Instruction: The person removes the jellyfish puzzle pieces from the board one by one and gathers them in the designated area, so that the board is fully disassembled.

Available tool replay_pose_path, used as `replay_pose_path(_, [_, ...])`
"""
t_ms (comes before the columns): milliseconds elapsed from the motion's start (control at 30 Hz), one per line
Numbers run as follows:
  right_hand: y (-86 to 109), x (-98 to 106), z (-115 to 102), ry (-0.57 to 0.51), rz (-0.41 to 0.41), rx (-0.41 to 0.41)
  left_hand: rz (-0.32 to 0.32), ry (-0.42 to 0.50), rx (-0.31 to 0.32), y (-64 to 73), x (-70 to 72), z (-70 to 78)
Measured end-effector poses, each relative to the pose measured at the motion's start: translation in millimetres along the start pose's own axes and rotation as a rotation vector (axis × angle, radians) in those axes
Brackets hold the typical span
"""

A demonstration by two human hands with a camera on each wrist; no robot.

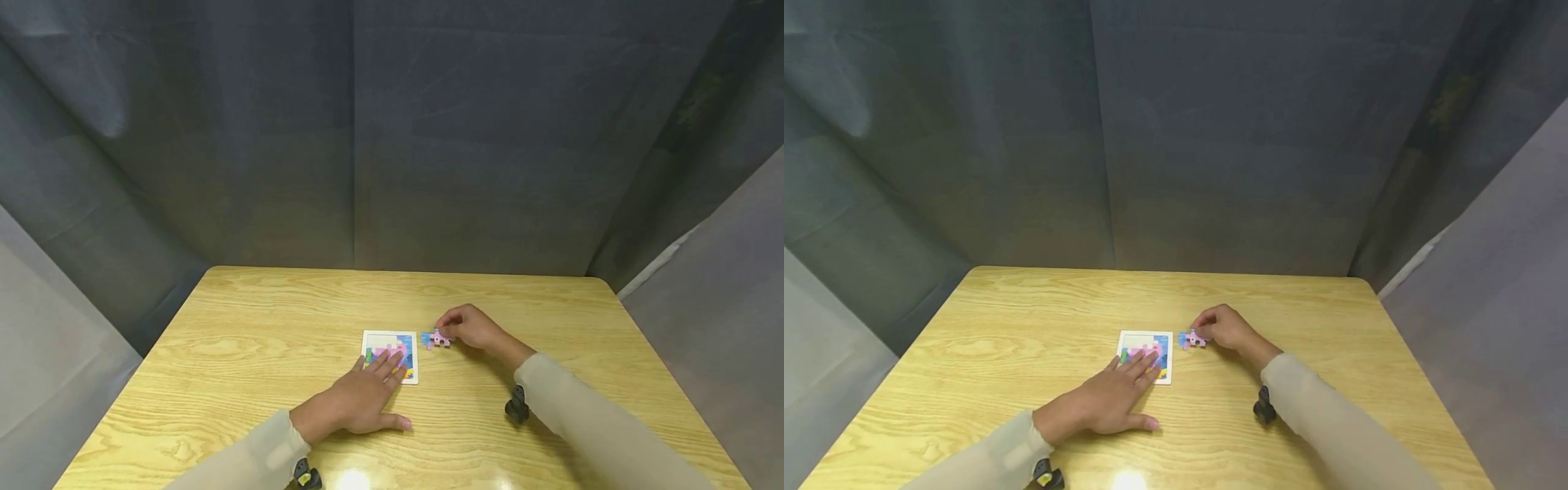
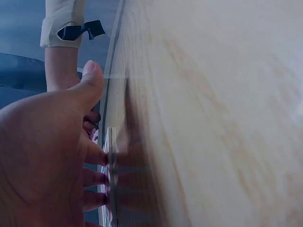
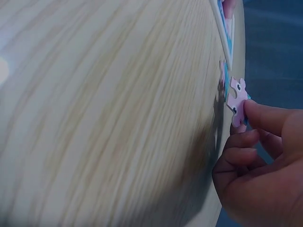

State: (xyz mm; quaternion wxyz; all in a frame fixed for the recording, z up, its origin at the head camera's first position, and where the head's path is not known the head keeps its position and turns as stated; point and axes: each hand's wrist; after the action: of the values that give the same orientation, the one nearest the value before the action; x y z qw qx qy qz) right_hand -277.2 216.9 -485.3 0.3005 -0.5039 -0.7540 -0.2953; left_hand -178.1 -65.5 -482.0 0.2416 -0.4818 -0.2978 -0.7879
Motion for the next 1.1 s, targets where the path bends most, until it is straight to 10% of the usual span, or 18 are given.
replay_pose_path(1100, [6.5,2,23,0.069,0.074,0.004,0.003,0.026,0.002,-0.6,-0.7,-0.3])
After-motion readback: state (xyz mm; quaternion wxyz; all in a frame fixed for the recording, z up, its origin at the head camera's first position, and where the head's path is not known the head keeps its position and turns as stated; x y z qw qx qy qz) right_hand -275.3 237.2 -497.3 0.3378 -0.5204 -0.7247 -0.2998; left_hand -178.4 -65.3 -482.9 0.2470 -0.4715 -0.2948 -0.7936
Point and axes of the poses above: each hand's wrist, its own y-axis away from the middle knuckle, its own x-axis out of the back of the hand, z = x × y, and after that the axes turned 15 degrees about y, right-handed
